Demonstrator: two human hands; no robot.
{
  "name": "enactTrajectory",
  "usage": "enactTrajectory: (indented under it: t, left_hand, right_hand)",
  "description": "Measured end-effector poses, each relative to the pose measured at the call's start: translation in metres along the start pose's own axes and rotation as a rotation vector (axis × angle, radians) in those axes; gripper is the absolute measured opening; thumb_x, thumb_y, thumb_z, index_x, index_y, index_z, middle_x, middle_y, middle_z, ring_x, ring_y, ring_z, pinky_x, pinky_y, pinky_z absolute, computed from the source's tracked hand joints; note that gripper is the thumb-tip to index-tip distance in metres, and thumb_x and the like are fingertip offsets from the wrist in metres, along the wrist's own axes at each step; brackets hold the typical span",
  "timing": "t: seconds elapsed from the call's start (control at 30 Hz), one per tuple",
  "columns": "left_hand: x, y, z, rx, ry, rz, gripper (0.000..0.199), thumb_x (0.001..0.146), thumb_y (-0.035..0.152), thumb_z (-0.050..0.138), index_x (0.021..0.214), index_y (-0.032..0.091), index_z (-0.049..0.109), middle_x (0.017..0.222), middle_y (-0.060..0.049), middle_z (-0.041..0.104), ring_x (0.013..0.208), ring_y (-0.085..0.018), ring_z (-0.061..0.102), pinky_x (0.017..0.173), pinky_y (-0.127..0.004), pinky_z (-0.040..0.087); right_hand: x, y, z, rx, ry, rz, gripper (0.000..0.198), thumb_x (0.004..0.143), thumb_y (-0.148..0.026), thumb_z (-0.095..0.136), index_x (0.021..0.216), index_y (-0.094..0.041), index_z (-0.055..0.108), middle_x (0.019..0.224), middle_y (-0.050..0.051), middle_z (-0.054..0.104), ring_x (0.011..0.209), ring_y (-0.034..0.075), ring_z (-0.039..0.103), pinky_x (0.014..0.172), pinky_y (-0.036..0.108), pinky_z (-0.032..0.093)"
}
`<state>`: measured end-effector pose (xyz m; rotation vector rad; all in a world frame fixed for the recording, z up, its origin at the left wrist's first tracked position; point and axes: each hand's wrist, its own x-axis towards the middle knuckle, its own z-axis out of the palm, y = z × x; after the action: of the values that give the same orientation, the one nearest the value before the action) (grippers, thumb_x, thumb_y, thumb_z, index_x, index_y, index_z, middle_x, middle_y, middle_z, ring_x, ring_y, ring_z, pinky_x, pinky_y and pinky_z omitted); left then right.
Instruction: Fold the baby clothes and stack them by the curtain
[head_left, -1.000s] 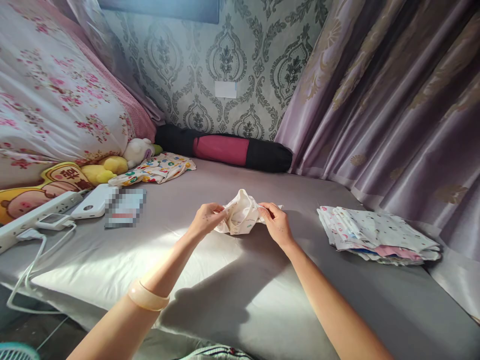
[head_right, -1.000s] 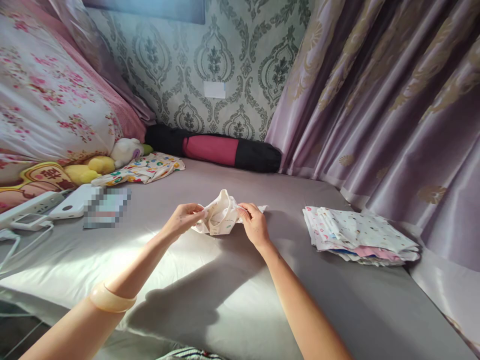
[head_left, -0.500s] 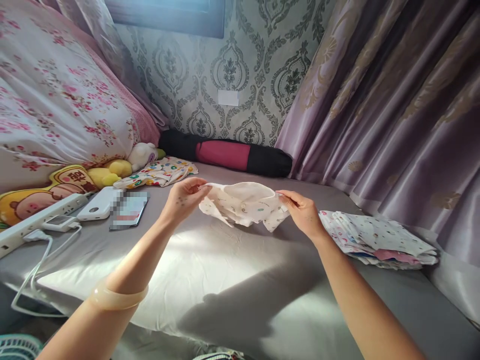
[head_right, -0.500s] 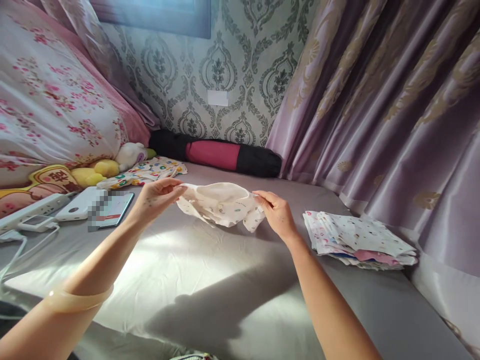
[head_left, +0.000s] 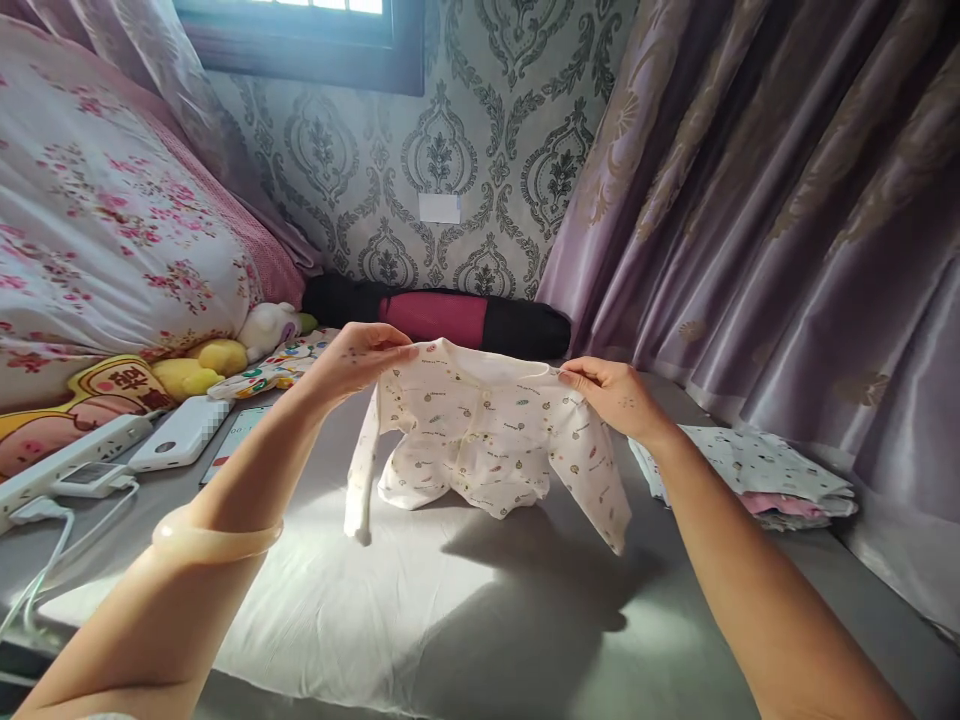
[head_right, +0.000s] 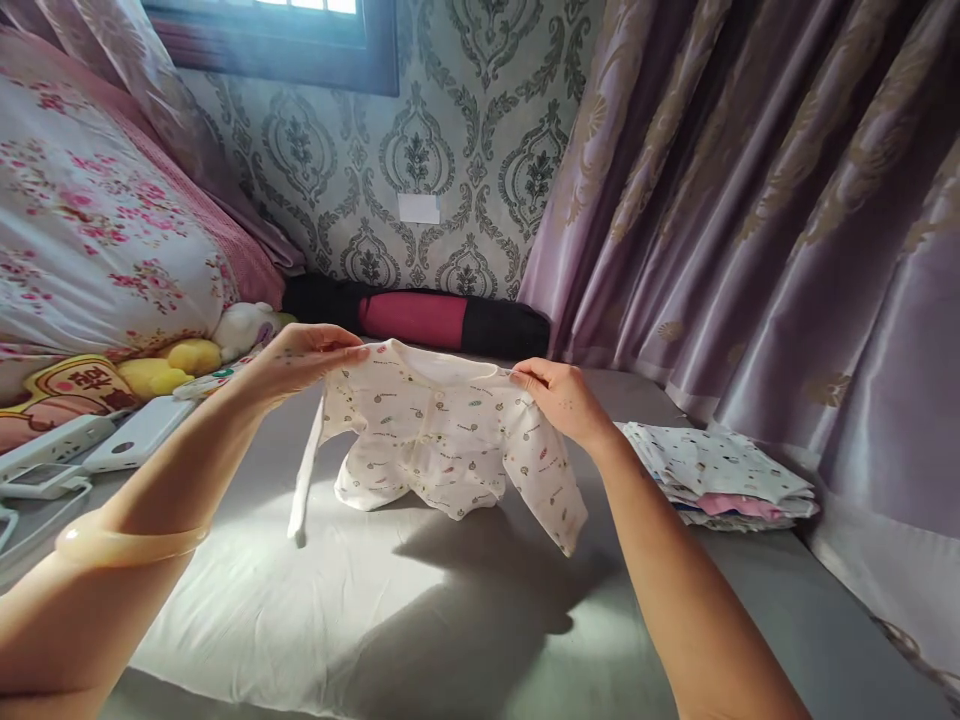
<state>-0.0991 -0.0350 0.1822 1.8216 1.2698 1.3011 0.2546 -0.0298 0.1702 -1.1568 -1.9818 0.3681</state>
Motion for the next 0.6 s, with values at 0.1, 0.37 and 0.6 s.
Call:
enactTrajectory:
  t: [0.1,0.37,0.6]
  left_hand:
    - [0.009,0.001,0.003,0.042,0.030,0.040,0.036,0.065,0.050,0.075,0.076,0.016,0.073,0.068,-0.003,0.067,0.063,-0.015,0.059,0.056,-0.024,0.043]
    - [0.017,0.032,0.004,-0.064,0.280,0.237,0.031,0.075,0.046,0.069,0.088,0.018,0.074,0.075,-0.002,0.068,0.074,-0.016,0.062,0.063,-0.024,0.046]
    - [0.036,0.024,0.012,-0.102,0.179,0.090,0.035,0.066,0.049,0.075,0.078,0.016,0.074,0.067,-0.003,0.067,0.068,-0.017,0.062,0.063,-0.026,0.046]
  right_hand:
    - [0.004,0.001,-0.001,-0.054,0.070,-0.032,0.042,0.084,-0.061,0.060,0.094,-0.023,0.076,0.083,0.002,0.072,0.077,0.019,0.064,0.072,0.030,0.048]
    - [0.022,-0.014,-0.016,0.178,0.229,-0.099,0.038,0.082,-0.061,0.062,0.091,-0.026,0.074,0.099,0.003,0.070,0.092,0.020,0.063,0.082,0.035,0.049]
    - [0.036,0.008,0.003,0.196,0.149,-0.072,0.036,0.080,-0.059,0.065,0.086,-0.025,0.076,0.110,0.004,0.069,0.101,0.021,0.062,0.092,0.038,0.047]
